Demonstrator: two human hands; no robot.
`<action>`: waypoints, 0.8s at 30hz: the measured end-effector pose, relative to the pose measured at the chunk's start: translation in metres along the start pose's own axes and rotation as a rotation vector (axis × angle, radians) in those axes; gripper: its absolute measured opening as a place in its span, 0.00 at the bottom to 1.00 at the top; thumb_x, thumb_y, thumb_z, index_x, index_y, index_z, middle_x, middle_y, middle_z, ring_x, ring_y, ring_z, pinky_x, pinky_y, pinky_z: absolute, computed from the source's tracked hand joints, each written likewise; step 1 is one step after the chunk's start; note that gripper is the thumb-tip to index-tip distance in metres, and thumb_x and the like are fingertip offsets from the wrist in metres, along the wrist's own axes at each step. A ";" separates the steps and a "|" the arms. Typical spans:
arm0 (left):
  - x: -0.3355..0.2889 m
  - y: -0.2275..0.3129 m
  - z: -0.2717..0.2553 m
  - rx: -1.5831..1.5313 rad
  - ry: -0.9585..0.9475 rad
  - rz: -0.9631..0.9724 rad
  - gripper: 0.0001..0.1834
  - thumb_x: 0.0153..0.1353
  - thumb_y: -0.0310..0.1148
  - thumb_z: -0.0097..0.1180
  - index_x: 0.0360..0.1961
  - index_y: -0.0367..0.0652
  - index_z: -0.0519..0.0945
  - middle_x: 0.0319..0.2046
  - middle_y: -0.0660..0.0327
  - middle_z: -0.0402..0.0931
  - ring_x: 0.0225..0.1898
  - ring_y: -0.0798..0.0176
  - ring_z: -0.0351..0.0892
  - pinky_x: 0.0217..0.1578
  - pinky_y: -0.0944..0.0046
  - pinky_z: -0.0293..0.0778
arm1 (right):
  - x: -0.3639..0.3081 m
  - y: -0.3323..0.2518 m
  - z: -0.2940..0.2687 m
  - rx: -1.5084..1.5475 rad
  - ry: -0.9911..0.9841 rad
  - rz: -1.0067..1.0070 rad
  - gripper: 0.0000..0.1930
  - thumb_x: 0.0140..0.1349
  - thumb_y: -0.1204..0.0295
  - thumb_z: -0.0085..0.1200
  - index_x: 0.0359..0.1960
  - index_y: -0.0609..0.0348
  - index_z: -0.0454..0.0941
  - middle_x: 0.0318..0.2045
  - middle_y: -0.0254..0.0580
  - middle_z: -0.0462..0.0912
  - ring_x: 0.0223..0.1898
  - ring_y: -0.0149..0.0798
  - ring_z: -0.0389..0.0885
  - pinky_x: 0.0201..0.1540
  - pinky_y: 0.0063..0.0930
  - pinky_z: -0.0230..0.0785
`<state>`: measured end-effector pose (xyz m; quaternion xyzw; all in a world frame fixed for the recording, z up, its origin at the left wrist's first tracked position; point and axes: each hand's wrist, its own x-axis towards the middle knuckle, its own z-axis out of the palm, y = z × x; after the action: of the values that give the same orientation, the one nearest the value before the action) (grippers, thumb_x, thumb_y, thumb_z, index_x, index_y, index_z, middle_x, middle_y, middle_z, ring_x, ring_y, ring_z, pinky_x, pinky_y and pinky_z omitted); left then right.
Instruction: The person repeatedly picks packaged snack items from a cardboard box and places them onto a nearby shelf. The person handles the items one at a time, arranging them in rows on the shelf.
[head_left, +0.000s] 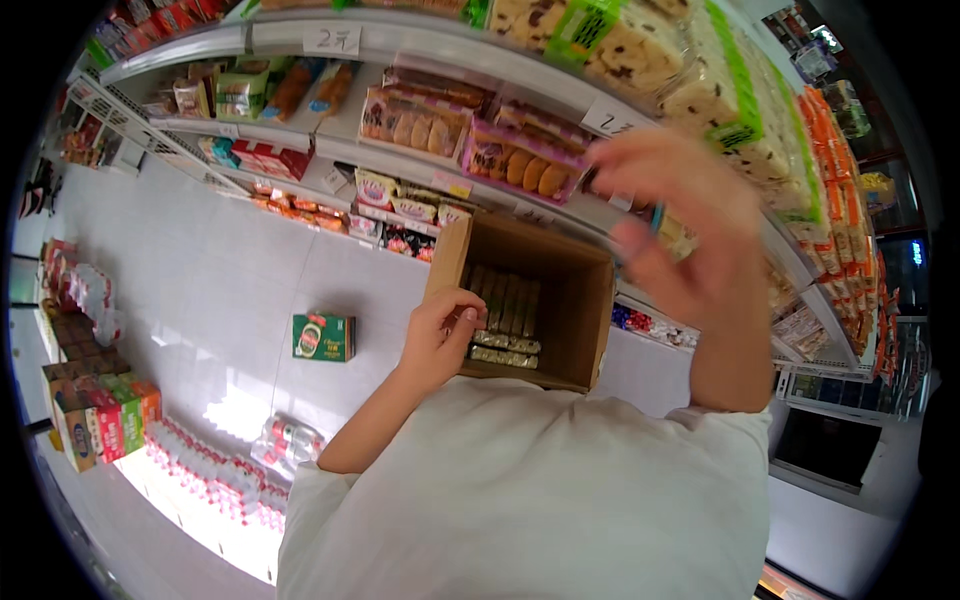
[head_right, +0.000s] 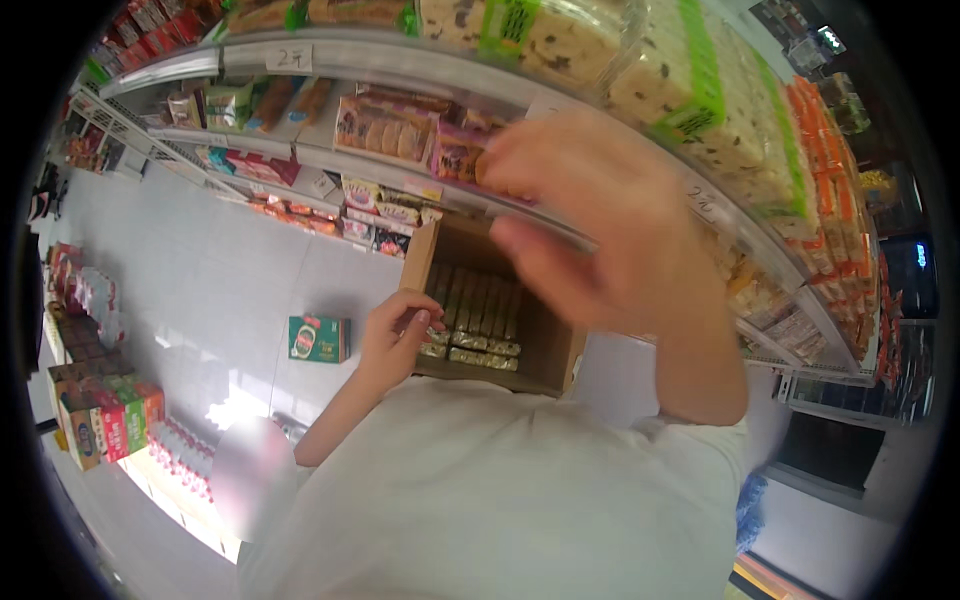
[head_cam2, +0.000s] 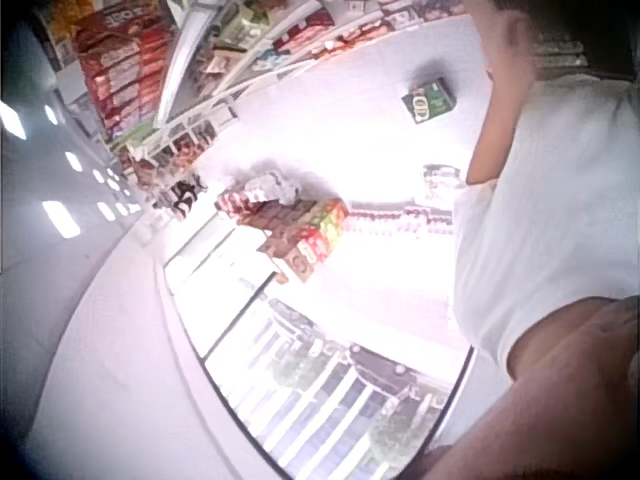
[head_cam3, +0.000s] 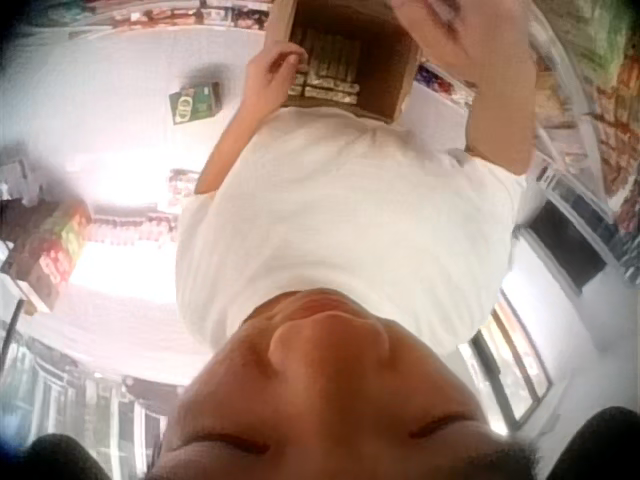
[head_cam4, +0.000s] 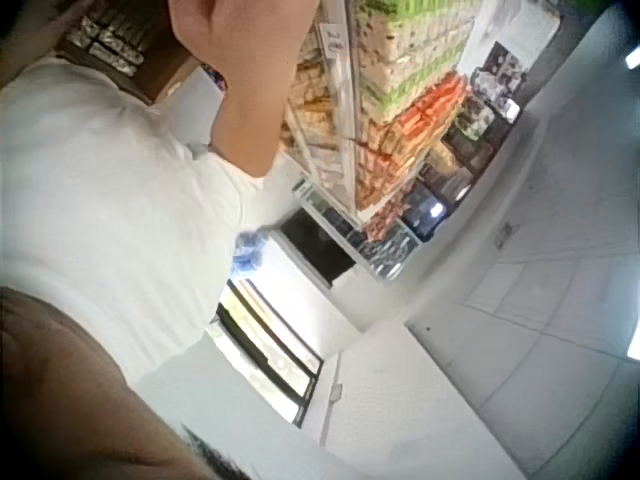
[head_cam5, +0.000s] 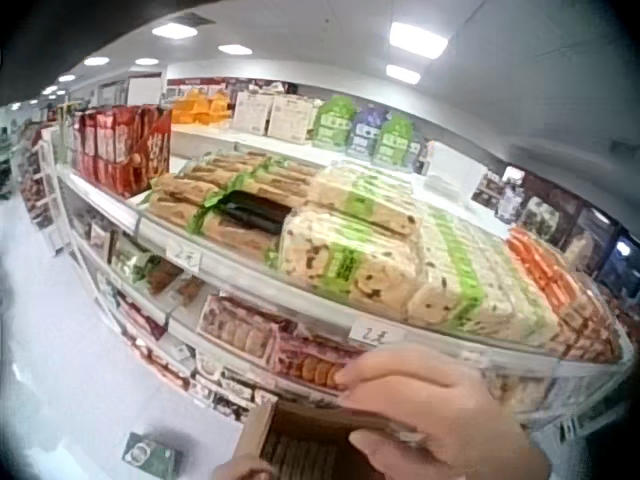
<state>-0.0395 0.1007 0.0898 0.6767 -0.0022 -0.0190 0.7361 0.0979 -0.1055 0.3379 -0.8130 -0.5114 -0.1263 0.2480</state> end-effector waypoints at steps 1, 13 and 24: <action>-0.004 0.000 0.006 -0.050 -0.020 -0.043 0.07 0.72 0.21 0.50 0.44 0.35 0.80 0.39 0.56 0.80 0.36 0.64 0.86 0.35 0.67 0.79 | -0.019 -0.003 0.025 0.142 -0.123 0.044 0.13 0.62 0.70 0.63 0.45 0.63 0.83 0.49 0.53 0.85 0.49 0.54 0.85 0.53 0.40 0.77; -0.021 -0.022 0.012 0.154 -0.313 -0.122 0.09 0.72 0.18 0.46 0.44 0.33 0.80 0.41 0.55 0.79 0.41 0.62 0.84 0.44 0.64 0.80 | -0.255 0.053 0.399 0.444 -1.153 0.782 0.23 0.58 0.66 0.60 0.54 0.64 0.84 0.55 0.61 0.84 0.57 0.56 0.84 0.58 0.49 0.76; -0.025 -0.036 0.013 -0.006 -0.205 -0.153 0.09 0.73 0.18 0.45 0.45 0.32 0.79 0.42 0.55 0.79 0.41 0.64 0.84 0.42 0.65 0.82 | -0.254 0.059 0.386 0.392 -1.163 0.772 0.18 0.55 0.67 0.61 0.46 0.63 0.87 0.48 0.60 0.87 0.52 0.55 0.87 0.54 0.47 0.78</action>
<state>-0.0657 0.0860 0.0560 0.6671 -0.0258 -0.1442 0.7305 0.0188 -0.1154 -0.1211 -0.8120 -0.2504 0.5169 0.1039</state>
